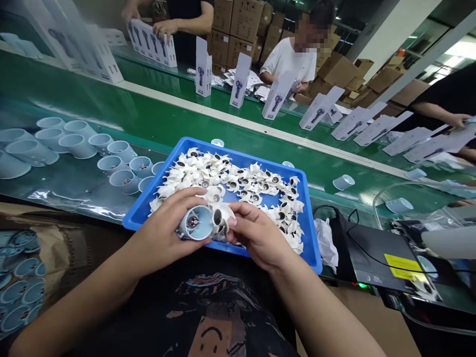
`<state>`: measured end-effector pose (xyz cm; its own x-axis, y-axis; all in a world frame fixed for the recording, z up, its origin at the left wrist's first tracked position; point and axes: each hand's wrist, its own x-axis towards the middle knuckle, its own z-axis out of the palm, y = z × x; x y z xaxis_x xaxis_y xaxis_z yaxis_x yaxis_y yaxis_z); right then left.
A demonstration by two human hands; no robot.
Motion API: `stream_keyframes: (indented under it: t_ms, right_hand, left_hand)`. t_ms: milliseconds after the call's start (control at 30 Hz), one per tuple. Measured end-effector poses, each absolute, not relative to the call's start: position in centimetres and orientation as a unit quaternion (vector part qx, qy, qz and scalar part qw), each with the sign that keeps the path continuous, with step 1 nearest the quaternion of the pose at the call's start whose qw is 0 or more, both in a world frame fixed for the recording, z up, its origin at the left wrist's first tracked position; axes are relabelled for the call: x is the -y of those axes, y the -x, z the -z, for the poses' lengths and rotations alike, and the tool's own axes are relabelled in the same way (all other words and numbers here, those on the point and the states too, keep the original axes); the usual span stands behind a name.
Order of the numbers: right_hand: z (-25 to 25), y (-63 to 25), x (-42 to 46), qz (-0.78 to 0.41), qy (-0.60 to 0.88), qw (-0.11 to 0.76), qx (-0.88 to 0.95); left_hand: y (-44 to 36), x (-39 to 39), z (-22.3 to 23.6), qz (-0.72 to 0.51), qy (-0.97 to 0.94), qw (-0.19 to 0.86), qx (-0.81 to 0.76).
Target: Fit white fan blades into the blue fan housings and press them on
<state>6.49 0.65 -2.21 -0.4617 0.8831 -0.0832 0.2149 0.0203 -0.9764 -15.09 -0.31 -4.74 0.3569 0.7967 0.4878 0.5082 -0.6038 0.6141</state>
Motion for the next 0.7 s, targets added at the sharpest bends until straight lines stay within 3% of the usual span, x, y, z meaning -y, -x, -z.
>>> stream_keyframes:
  t_ms: [100,300,467,567,700]
  right_hand:
    - [1.4,-6.7,0.4,-0.438,0.431,0.334,0.715]
    - [1.8,-5.5,0.9,-0.259,0.403,0.323,0.816]
    - [1.9,-5.4,0.2,-0.211,0.355,0.370,0.832]
    - [1.4,-9.3,1.0,-0.186,0.329,0.330,0.865]
    - [2.7,-15.8,3.8,-0.198,0.369,0.316,0.851]
  left_hand:
    - [14.0,0.4,4.7,-0.376,-0.828,0.147,-0.388]
    - [13.0,1.3,5.1,-0.411,-0.829,0.055,-0.375]
    - [12.6,2.1,4.8,-0.440,-0.809,0.056,-0.385]
    - [14.0,1.1,3.4,-0.404,-0.821,0.096,-0.392]
    - [18.9,-5.3,0.6,-0.346,-0.735,0.092,-0.575]
